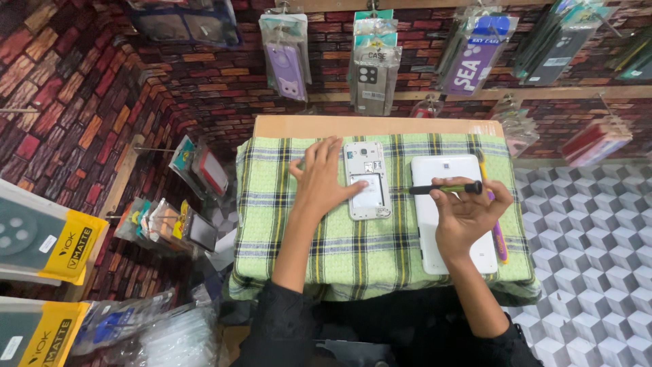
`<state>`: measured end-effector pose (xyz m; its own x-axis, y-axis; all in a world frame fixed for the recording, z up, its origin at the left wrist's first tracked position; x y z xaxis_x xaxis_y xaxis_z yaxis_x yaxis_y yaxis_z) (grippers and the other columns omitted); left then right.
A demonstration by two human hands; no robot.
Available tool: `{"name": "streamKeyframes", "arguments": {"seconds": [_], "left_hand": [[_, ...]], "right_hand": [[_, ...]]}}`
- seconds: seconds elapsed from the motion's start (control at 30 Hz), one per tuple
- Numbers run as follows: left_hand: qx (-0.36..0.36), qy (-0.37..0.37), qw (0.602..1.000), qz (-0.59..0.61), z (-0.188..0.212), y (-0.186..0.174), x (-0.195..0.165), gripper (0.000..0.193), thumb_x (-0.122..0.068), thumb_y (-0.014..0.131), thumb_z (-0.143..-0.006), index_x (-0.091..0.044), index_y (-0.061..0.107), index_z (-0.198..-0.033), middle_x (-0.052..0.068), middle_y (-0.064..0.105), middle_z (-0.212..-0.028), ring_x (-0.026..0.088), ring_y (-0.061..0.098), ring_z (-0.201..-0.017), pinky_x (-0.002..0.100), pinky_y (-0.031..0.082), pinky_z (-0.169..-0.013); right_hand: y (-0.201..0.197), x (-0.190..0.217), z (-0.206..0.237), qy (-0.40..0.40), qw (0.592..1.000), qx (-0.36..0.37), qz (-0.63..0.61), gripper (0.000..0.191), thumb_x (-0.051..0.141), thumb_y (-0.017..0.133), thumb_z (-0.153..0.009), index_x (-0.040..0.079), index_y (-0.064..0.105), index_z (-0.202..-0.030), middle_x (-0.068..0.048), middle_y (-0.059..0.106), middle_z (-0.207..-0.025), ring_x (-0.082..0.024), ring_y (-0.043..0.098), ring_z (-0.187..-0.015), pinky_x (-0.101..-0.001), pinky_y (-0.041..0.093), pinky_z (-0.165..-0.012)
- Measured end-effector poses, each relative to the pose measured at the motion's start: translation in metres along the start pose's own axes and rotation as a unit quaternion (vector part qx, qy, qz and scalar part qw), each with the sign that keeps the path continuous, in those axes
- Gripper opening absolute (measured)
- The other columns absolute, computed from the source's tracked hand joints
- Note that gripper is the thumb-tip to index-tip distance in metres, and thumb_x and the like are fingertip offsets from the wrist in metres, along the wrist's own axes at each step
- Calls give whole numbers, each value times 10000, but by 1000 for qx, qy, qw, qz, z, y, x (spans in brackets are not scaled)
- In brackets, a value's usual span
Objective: The person uses a screwdriver to remove screws from the back of a white smartphone, detaches the back cover, and then reattaches it. They continue to tighten the screws to secure the cover back in place.
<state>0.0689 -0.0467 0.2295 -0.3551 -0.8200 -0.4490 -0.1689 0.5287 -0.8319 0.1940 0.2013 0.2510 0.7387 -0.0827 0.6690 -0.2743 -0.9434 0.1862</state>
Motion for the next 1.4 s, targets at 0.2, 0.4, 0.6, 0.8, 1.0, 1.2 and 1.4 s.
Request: {"name": "streamKeyframes", "arguments": {"seconds": [0.2, 0.4, 0.6, 0.8, 1.0, 1.2, 1.4], "left_hand": [[54, -23, 998, 20, -10, 24, 11, 1066, -574, 948, -504, -102, 565, -1380, 87, 377, -1594, 275, 246, -1484, 621, 164, -1096], [45, 25, 996, 78, -13, 35, -8, 1133, -475, 972, -417, -167, 555, -1424, 33, 419, -1618, 263, 264, -1510, 549, 216, -1151], [99, -14, 994, 48, -11, 26, -7, 1224, -500, 1015, -371, -108, 536, -1427, 56, 365, -1608, 283, 221, -1495, 547, 208, -1110], [24, 84, 988, 128, -14, 8, -20, 1157, -421, 1030, -369, -74, 491, -1332, 150, 416, -1555, 348, 267, -1468, 515, 272, -1169], [46, 93, 928, 357, 1, 17, -16, 1010, -257, 983, -623, -118, 338, -1388, 181, 622, -1363, 354, 606, -1320, 451, 470, -1124], [1, 75, 901, 427, 14, 3, -12, 1038, -226, 927, -670, -107, 304, -1491, 192, 661, -1307, 322, 677, -1246, 428, 566, -1029], [-8, 82, 936, 343, 23, -7, -17, 1075, -278, 952, -660, -99, 331, -1518, 227, 657, -1346, 359, 672, -1233, 438, 539, -1027]], "right_hand": [[-14, -20, 1, 71, 994, -58, -52, 639, -116, 694, -996, 23, 386, -1538, -143, 682, -1114, -266, 719, -1057, -372, 582, -968], [-15, -34, -3, 111, 971, -62, -204, 525, -7, 659, -1024, 25, 447, -1504, -89, 643, -1095, -235, 679, -1003, -454, 595, -963], [-7, -41, -1, 168, 960, -36, -223, 578, 69, 639, -1039, 60, 367, -1549, -75, 610, -1067, -213, 644, -971, -428, 577, -928], [3, -36, -3, 205, 920, -3, -334, 592, 130, 638, -1069, 109, 331, -1575, -45, 584, -1024, -149, 569, -834, -311, 505, -759], [23, -35, -24, 209, 976, 34, 51, 575, 185, 775, -881, 40, 505, -1367, -45, 608, -964, -121, 558, -799, -253, 437, -640], [79, -64, -21, 285, 877, 288, 260, 483, 194, 887, -708, 39, 651, -1100, -34, 666, -863, -124, 606, -744, -302, 506, -672], [71, -77, -3, 342, 889, 258, 161, 378, 103, 881, -676, 39, 678, -988, -18, 674, -805, -92, 598, -711, -268, 492, -657]]}}
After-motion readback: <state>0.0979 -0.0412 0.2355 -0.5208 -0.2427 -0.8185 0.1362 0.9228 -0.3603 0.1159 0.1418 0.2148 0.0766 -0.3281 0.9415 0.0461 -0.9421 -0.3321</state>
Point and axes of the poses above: each hand's wrist, its own z-axis away from the middle knuckle, its own y-axis out of the palm, x = y × z, the point moved 10 cm from there along -z, towards the middle knuckle
